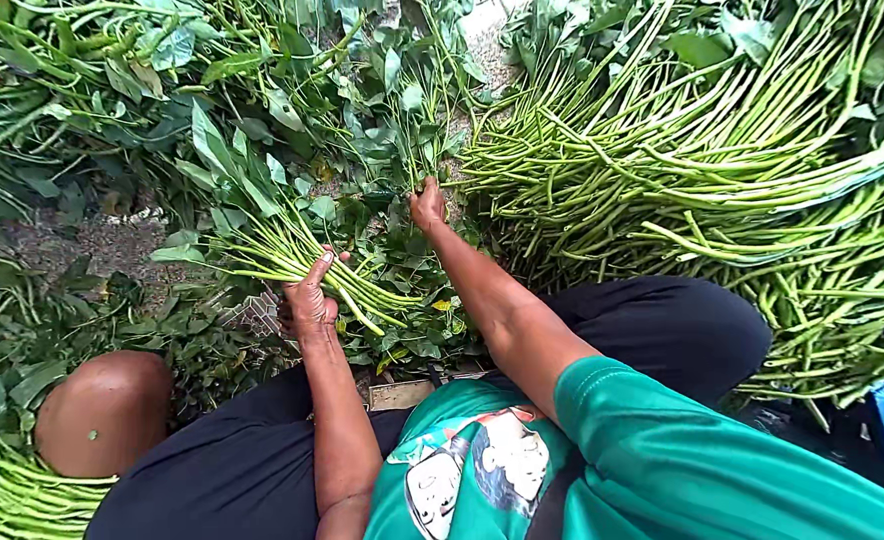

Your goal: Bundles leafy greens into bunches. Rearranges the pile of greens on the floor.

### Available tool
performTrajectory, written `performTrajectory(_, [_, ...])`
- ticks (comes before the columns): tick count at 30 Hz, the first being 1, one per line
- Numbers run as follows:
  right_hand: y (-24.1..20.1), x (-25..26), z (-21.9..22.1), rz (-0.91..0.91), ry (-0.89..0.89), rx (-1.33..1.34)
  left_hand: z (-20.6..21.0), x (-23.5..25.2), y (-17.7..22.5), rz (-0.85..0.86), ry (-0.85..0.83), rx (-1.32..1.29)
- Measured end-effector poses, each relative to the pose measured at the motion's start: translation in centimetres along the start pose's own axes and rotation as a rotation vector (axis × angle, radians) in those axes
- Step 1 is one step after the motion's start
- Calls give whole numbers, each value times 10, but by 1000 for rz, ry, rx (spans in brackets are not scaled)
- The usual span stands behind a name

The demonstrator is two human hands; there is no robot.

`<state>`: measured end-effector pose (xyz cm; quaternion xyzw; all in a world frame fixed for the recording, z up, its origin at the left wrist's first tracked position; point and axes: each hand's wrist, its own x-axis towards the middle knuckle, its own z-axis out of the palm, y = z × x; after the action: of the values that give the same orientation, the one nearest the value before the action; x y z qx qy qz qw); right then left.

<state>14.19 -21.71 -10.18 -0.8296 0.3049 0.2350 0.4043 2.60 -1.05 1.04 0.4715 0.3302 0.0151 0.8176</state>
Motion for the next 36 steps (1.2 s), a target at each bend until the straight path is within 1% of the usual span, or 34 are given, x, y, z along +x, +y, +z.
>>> performTrajectory(2, [10, -3, -8, 8, 53, -28, -2, 1, -3, 18, 14, 21])
performTrajectory(3, [17, -2, -11, 49, 35, -23, -3, 1, -4, 20, 21, 29])
performTrajectory(5, [34, 8, -11, 146, -75, -7, -5, 0, -5, 21, 19, 26])
performTrajectory(7, [43, 17, -9, 177, -167, 23, -5, 1, -5, 35, 13, 18])
performTrajectory(9, [45, 18, -6, 98, -166, -13, -5, 0, -4, 41, 17, 24])
performTrajectory(11, [39, 13, -6, 19, -108, -121, -4, 0, -3, 44, 30, 37])
performTrajectory(13, [30, 6, -3, 8, -109, -144, -3, -1, -3, 44, 30, 42])
performTrajectory(18, [22, -8, 20, 36, -70, 240, -3, 0, -3, 40, 70, 68])
performTrajectory(20, [23, -12, 23, 27, -179, 311, -4, 1, -3, 40, 82, 69])
performTrajectory(21, [22, -17, 21, -26, -256, 280, -5, 2, -3, 40, 91, 66])
performTrajectory(22, [22, -24, 17, -137, -294, 181, -6, 1, -2, 41, 94, 70])
performTrajectory(23, [18, -34, 11, -293, -270, 51, -6, 0, -1, 43, 91, 86])
performTrajectory(24, [15, -44, 5, -447, -205, -39, -7, 0, -1, 49, 83, 109])
performTrajectory(25, [16, -52, 2, -562, -138, -71, -8, -2, -1, 57, 71, 134])
performTrajectory(26, [20, -56, -1, -585, -112, -97, -10, -4, -2, 62, 60, 149])
performTrajectory(27, [28, -55, -6, -506, -134, -130, -9, -5, -4, 65, 60, 175])
performTrajectory(28, [33, -54, -12, -371, -179, -158, -8, -6, -4, 68, 57, 193])
performTrajectory(29, [33, -56, -18, -278, -192, -160, -6, -6, -3, 77, 52, 205])
performTrajectory(30, [28, -62, -23, -269, -181, -141, -5, -5, -2, 84, 44, 206])
performTrajectory(33, [12, -99, -29, -493, -106, -49, -3, -6, -6, 76, 37, 176])
performTrajectory(36, [16, -124, -24, -696, -77, -64, 4, 6, -8, 43, 83, 142])
